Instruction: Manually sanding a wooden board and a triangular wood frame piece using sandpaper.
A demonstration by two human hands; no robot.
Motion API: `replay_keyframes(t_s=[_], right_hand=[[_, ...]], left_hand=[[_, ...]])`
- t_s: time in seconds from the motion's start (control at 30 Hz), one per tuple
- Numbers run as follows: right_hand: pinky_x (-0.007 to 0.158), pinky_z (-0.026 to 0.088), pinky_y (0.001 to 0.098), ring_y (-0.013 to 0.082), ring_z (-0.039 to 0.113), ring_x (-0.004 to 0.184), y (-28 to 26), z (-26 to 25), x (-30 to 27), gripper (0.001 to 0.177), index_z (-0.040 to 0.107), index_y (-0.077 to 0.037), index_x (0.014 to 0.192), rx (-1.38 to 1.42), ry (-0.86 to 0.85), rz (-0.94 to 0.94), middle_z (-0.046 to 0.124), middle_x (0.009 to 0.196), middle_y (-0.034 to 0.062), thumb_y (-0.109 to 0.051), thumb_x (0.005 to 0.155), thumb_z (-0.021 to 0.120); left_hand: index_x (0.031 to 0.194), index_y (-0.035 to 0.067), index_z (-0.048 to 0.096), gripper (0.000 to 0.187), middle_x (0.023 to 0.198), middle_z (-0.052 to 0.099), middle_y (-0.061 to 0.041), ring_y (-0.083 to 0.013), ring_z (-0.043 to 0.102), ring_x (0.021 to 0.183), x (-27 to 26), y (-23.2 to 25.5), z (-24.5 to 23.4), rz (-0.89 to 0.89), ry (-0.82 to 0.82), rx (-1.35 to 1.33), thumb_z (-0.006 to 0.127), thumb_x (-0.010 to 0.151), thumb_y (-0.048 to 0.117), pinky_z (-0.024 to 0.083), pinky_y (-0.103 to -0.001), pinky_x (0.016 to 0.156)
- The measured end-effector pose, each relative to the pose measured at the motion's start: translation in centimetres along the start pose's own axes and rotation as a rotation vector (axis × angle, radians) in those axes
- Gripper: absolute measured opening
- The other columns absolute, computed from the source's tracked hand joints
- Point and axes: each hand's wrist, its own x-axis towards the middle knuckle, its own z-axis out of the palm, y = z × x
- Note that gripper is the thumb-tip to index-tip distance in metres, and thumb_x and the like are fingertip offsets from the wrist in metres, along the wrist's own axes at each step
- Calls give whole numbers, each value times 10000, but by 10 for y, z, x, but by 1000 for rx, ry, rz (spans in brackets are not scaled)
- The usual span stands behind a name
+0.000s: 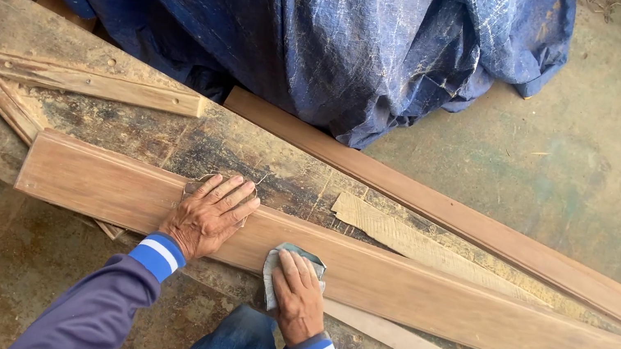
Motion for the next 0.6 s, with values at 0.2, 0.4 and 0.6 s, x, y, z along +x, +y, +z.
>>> replay_keyframes(t_s=[0.2,0.4,0.6], right_hand=[[1105,526,479,365,614,1296,142,-57,-123,281,693,-43,1120,-417,371,369,640,1374,205,-110,854,752],[1054,545,450,295,639,1237,125,-20,-105,305,675,-44,1159,-427,506,410,658,1316,143,-127,886,782],[1137,473,518,345,577,1367,31,32,-23,443,623,-47,1267,-112,34,-107,583,1470,179,11,833,691]], left_hand=[[1439,167,546,558,1558,470,-91,-291,409,1450,-3,-2,7,1,5,-18,658,907,290,286,-483,1230],[1439,149,541,564,1552,473,-93,-300,416,1442,2,-1,1,12,-13,-5,655,900,269,286,-485,1221],[1429,154,541,566,1542,486,-97,-304,423,1438,3,-2,-4,12,-20,-5,656,886,265,286,-485,1215]])
